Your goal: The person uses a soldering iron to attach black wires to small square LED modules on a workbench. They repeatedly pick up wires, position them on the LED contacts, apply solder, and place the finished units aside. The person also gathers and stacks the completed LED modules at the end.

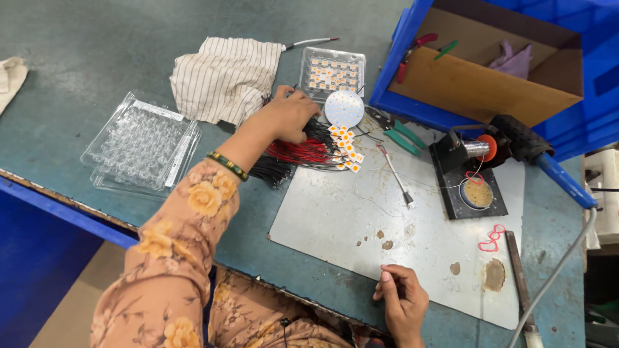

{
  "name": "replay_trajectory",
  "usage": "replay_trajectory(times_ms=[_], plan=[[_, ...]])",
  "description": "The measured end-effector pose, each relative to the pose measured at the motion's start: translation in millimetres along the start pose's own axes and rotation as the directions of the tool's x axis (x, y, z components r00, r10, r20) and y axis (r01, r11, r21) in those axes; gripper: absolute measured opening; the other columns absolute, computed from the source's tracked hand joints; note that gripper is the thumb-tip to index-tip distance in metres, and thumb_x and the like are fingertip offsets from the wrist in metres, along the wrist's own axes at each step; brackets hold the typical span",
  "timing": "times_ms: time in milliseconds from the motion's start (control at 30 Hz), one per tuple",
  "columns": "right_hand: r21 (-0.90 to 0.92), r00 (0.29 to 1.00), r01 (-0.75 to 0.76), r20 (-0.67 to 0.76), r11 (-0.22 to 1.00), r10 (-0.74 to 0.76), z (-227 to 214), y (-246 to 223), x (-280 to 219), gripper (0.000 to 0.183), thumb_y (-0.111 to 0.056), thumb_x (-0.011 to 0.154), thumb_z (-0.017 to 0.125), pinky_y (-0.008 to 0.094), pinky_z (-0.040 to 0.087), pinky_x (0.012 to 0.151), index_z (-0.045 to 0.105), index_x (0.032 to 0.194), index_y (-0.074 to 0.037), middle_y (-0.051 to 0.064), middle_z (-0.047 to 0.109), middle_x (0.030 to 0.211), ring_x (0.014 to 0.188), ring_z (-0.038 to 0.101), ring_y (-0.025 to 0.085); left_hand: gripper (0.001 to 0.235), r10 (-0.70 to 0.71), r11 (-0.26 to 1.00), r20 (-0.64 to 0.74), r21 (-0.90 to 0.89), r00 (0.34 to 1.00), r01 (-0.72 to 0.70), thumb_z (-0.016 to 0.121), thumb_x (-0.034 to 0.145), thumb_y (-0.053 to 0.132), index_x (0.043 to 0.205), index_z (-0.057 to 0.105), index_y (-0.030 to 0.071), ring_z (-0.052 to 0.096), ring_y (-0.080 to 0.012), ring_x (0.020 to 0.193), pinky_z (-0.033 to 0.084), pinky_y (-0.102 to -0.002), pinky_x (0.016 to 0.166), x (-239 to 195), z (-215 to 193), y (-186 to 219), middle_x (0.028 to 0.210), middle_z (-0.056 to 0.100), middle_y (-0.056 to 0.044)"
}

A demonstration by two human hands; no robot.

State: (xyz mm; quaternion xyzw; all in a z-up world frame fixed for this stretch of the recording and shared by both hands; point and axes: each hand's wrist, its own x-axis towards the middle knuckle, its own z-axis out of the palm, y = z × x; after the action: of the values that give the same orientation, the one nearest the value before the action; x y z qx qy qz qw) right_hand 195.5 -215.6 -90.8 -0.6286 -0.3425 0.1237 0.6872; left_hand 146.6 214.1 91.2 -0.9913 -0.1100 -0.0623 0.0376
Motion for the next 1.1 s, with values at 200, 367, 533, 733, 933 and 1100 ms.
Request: replay_trajectory(times_ms=[200,367,533,733,933,1100], plan=[[-0.007,0.998,-0.057,-0.006,0.998,0.057,-1,5,1,0.014,-0.004,0.095,0.063,0.022,0.052,0.051,0.068,0.106,0.002,0.006,0.067,0.069,0.055,0.063,0.01,0.058,-0.002,0.972,0.18,0.233,0.984,-0.041,0.08,0.068,0.028,0.123,0.067,0.013,0.048,-0.0267,0.132,0.024,-0.054,0.115,28,-5,3,0.128,0.063,-0.007],[-0.055,0.994,-0.111,-0.009,0.992,0.11,-2,6,3,0.013,-0.006,0.093,0.065,0.022,0.05,0.049,0.07,0.103,0.001,0.006,0.067,0.065,0.053,0.063,0.011,0.059,0.033,0.938,0.235,0.329,0.972,-0.111,0.082,0.068,0.027,0.124,0.067,0.012,0.051,-0.0245,0.131,0.021,-0.055,0.118,37,-3,3,0.13,0.063,-0.006],[-0.04,0.994,-0.107,0.001,0.993,0.107,-2,5,4,0.013,-0.006,0.093,0.065,0.022,0.051,0.05,0.069,0.103,0.001,0.006,0.067,0.065,0.053,0.064,0.011,0.058,0.058,0.926,0.213,0.353,0.975,-0.133,0.085,0.07,0.031,0.123,0.066,0.014,0.051,-0.0249,0.13,0.021,-0.054,0.117,42,8,-2,0.124,0.066,-0.005],[-0.03,0.996,-0.091,0.016,0.995,0.092,-3,5,3,0.013,-0.006,0.094,0.065,0.021,0.05,0.05,0.069,0.104,0.001,0.005,0.068,0.066,0.054,0.063,0.01,0.044,0.104,0.917,0.202,0.36,0.974,-0.173,0.079,0.079,0.033,0.117,0.068,0.015,0.058,-0.0227,0.122,0.033,-0.049,0.109,39,10,-5,0.116,0.07,-0.003],[0.003,0.996,-0.085,0.026,0.996,0.085,-1,2,3,0.013,-0.005,0.095,0.064,0.021,0.051,0.051,0.068,0.106,0.001,0.005,0.067,0.069,0.056,0.063,0.009,0.027,0.086,0.96,0.188,0.247,0.978,-0.132,0.065,0.087,0.021,0.112,0.065,0.011,0.068,-0.0283,0.103,0.039,-0.048,0.1,31,-14,6,0.098,0.075,-0.01],[0.016,0.998,-0.051,0.035,0.999,0.05,-1,0,4,0.013,-0.004,0.096,0.063,0.021,0.051,0.052,0.068,0.107,0.002,0.005,0.066,0.07,0.056,0.062,0.009,0.027,0.098,0.984,0.156,0.13,0.983,-0.119,0.056,0.087,0.013,0.113,0.059,0.005,0.069,-0.0368,0.096,0.045,-0.053,0.089,19,-29,22,0.096,0.074,-0.016]])
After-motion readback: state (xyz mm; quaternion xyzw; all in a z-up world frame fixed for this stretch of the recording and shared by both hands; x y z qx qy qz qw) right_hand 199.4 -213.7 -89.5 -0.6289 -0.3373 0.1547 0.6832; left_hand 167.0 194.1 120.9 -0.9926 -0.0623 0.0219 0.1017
